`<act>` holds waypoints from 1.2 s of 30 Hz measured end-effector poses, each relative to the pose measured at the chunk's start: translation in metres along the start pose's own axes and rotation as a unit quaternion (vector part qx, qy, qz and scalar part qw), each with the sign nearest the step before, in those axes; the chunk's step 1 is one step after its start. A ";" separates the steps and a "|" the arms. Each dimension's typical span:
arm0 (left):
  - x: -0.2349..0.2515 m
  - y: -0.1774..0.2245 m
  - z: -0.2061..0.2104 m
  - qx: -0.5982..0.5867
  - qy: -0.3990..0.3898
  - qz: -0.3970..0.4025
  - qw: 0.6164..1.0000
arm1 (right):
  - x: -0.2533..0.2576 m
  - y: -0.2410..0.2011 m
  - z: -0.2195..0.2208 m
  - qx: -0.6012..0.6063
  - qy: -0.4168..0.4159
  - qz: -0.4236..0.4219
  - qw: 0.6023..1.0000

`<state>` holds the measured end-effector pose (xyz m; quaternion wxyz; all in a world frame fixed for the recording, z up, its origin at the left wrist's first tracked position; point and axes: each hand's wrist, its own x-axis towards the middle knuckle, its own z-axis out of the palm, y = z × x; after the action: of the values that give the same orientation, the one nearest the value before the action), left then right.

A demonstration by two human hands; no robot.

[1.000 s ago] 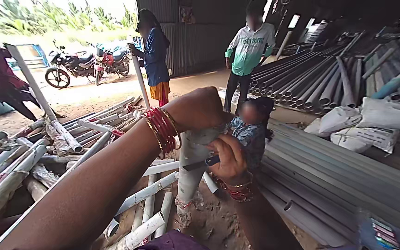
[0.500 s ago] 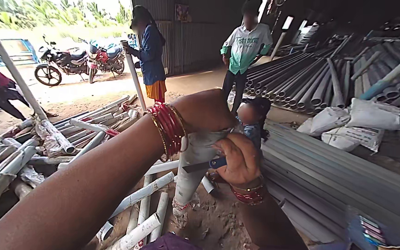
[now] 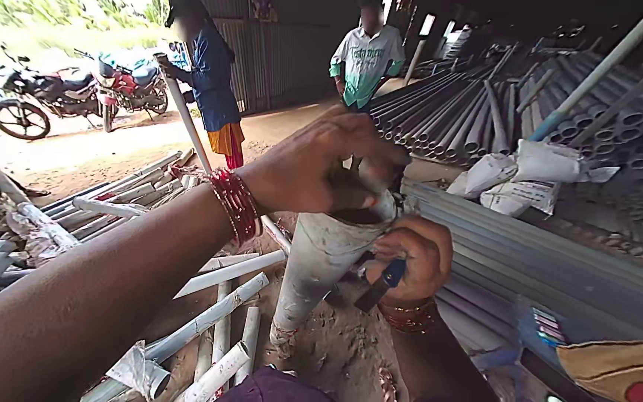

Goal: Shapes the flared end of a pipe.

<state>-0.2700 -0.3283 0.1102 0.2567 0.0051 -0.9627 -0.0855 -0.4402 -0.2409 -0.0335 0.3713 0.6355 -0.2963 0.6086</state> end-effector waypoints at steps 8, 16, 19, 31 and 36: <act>0.021 0.005 -0.012 0.046 -0.202 -0.223 0.953 | 0.012 -0.023 -0.012 0.077 -0.088 -0.007 0.993; -0.027 0.010 -0.026 0.025 -0.134 -0.309 0.941 | -0.017 -0.081 -0.006 0.206 -0.113 0.196 0.952; -0.047 0.022 -0.034 0.049 -0.113 -0.333 0.935 | -0.020 -0.092 0.000 0.384 -0.068 0.380 0.839; -0.066 0.057 -0.029 0.123 -0.107 -0.340 0.926 | 0.021 -0.128 -0.017 0.391 -0.193 0.522 0.733; -0.061 0.060 -0.021 0.136 -0.104 -0.377 0.910 | 0.031 -0.136 -0.021 0.421 -0.162 0.611 0.650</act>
<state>-0.2044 -0.2696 0.1084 0.1009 0.3934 -0.9128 -0.0437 -0.3370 -0.1466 -0.0186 -0.4460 0.4874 -0.3851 0.6444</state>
